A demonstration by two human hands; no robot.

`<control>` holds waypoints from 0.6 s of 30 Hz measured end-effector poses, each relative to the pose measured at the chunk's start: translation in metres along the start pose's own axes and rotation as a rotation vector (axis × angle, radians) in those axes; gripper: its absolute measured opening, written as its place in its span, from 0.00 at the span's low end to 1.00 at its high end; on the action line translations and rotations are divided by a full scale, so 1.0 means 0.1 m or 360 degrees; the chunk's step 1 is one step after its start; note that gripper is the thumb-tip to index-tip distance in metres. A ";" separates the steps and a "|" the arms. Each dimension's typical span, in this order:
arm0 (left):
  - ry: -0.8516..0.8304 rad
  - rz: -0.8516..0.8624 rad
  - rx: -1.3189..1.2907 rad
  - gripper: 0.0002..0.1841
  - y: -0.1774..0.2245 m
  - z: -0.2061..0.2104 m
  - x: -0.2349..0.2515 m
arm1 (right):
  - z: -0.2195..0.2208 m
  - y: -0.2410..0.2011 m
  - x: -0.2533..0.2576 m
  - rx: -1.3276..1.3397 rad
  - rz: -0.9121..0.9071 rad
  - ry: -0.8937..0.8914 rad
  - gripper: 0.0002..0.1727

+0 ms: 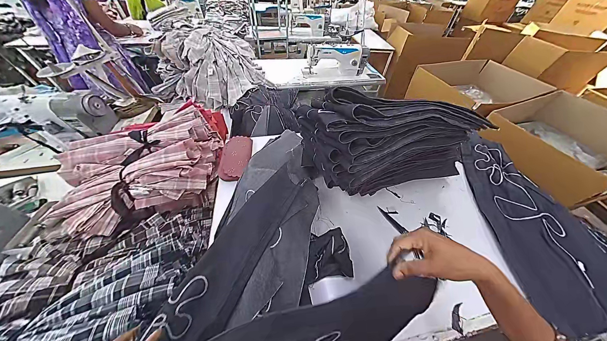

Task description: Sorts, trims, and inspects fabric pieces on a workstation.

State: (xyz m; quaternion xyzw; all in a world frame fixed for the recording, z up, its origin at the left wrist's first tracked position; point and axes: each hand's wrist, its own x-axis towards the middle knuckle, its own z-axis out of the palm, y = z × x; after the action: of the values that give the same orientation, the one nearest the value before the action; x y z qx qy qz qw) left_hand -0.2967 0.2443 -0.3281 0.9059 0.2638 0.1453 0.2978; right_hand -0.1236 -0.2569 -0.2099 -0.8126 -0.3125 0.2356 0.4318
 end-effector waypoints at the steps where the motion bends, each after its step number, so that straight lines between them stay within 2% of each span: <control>1: -0.0080 0.0134 -0.0036 0.29 0.22 0.27 0.21 | 0.05 0.13 0.10 -0.0134 0.0105 0.0158 0.14; 3: -0.0138 0.0404 -0.0107 0.25 0.78 0.90 0.55 | 0.23 0.42 0.31 -0.0251 0.0282 0.0412 0.15; 6: -0.0190 0.0684 -0.0097 0.23 1.55 1.71 0.91 | 0.46 0.79 0.55 -0.0167 0.0231 0.0663 0.16; 9: -0.0334 0.0677 0.0169 0.27 2.01 2.13 1.17 | 0.58 0.93 0.67 0.0085 0.0233 0.0844 0.14; 11: -0.0464 0.0541 0.0161 0.22 2.14 2.20 1.34 | 0.66 0.95 0.70 0.0374 0.0276 0.0889 0.10; 12: -0.0464 0.0462 0.0009 0.17 2.15 2.17 1.42 | 0.70 0.95 0.68 0.0496 0.0285 0.0923 0.08; 14: -0.0433 0.0265 -0.0402 0.13 2.14 1.98 1.49 | 0.77 0.91 0.59 0.0629 0.0291 0.1028 0.05; 16: -0.0482 0.0108 -0.0842 0.10 2.15 1.65 1.44 | 0.82 0.80 0.47 0.0629 0.0320 0.1094 0.04; 18: -0.0677 0.0049 -0.1273 0.03 2.19 1.26 1.23 | 0.84 0.71 0.37 0.0371 0.0289 0.1092 0.07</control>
State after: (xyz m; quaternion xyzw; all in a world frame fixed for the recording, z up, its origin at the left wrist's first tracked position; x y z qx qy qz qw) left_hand -0.0577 0.1057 -0.2784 0.7331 0.1065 0.0509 0.6698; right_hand -0.1316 -0.2145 -0.3174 -0.8142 -0.0473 0.0209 0.5783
